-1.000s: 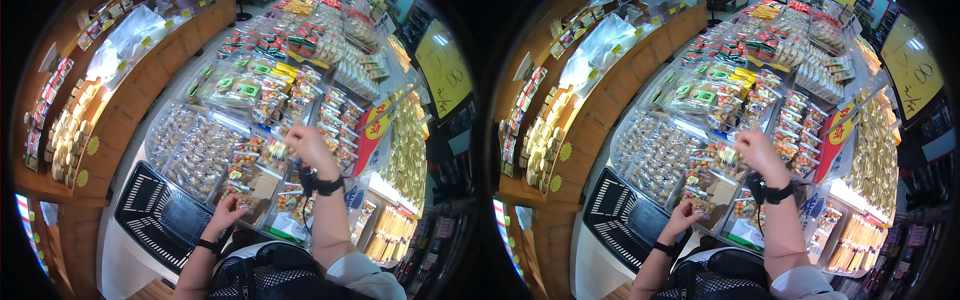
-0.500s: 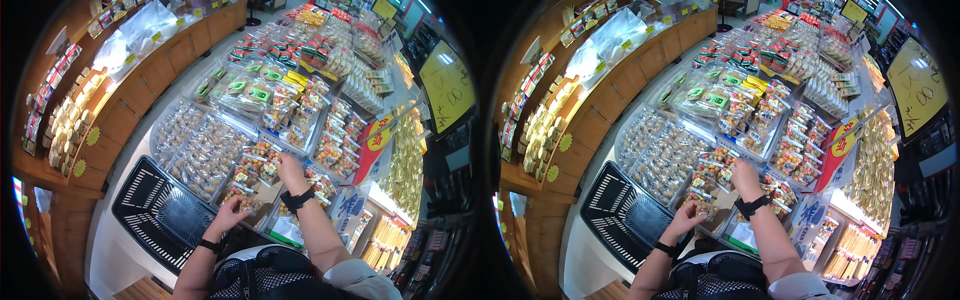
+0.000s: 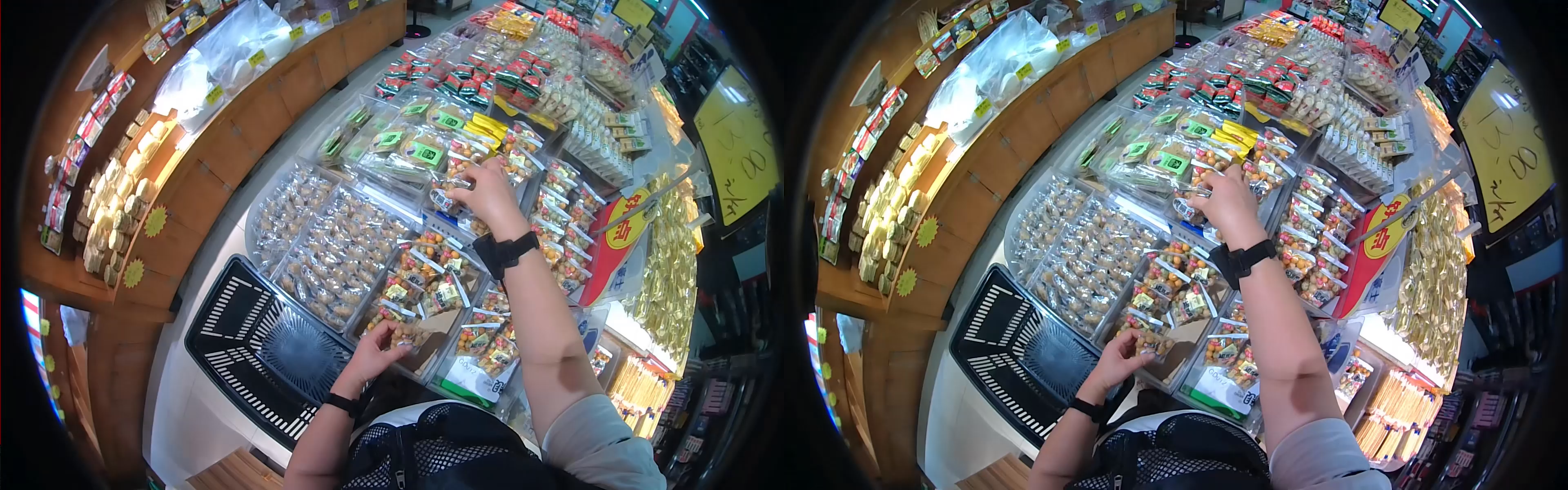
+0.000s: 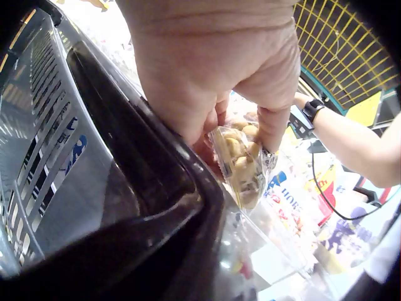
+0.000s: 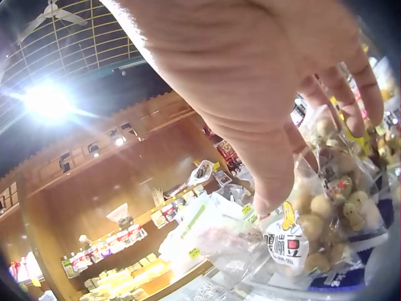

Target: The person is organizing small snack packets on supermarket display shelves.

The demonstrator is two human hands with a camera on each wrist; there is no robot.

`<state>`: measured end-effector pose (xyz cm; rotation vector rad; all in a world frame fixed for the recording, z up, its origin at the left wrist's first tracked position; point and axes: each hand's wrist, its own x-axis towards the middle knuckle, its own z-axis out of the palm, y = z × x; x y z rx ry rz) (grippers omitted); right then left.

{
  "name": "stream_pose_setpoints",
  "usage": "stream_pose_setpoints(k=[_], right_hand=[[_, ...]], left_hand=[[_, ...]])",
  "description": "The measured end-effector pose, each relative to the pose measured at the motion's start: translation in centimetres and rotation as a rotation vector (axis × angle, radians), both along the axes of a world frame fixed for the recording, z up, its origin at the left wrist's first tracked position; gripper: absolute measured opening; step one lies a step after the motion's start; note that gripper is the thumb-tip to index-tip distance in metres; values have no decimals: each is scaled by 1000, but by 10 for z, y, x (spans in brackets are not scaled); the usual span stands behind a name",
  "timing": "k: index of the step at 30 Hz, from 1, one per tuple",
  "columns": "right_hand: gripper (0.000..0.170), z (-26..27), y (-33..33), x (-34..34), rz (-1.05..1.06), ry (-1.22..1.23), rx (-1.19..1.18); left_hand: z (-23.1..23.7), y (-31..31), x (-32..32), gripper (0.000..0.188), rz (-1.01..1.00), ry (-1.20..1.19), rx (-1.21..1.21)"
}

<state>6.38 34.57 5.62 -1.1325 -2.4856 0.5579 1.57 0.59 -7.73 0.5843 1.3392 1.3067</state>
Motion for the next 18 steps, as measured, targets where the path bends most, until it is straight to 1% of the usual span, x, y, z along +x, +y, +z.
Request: stream_pose_setpoints(k=[2, 3, 5, 6, 7, 9, 10, 11, 13, 14, 15, 16, 17, 18], right_hand=[[38, -9, -2, -2, 0, 27, -119], [38, -13, 0, -2, 0, 26, -123], [34, -17, 8, 0, 42, 144, -180], [28, -21, 13, -1, 70, 194, -97], [28, -24, 20, 1, 72, 195, -95], [23, -24, 27, 4, 100, 291, -114], [14, -23, 26, 5, 110, 314, 7], [14, -21, 27, 7, 110, 315, 9], [10, -4, 23, 14, 151, 369, 82], [9, 6, 18, 20, 135, 406, 153], [9, 19, 14, 27, 138, 405, 150], [9, 34, 9, 36, 139, 470, 246], [9, 51, 2, 44, 140, 535, 342], [8, 74, -14, 56, 117, 559, 167]], left_hand=[[1, 0, 2, 36, 3, -8, 6], [2, 0, 2, 36, 8, -13, -1], [3, 0, 2, 37, 13, -16, -7], [3, 0, 2, 37, 14, -10, -1], [3, 0, 2, 37, 14, -3, 8], [4, 0, 1, 37, 13, -9, 8], [4, 0, 2, 37, 9, -17, 5], [3, 0, 2, 37, 9, -15, 7], [3, -1, 2, 38, 24, -4, 37], [4, -3, 0, 38, 27, -2, 35], [6, -5, -1, 38, 59, -49, 50], [9, -7, -1, 39, 91, -102, 63], [22, -9, -4, 38, 115, -128, 77], [32, -13, -7, 38, 158, -149, 73]])
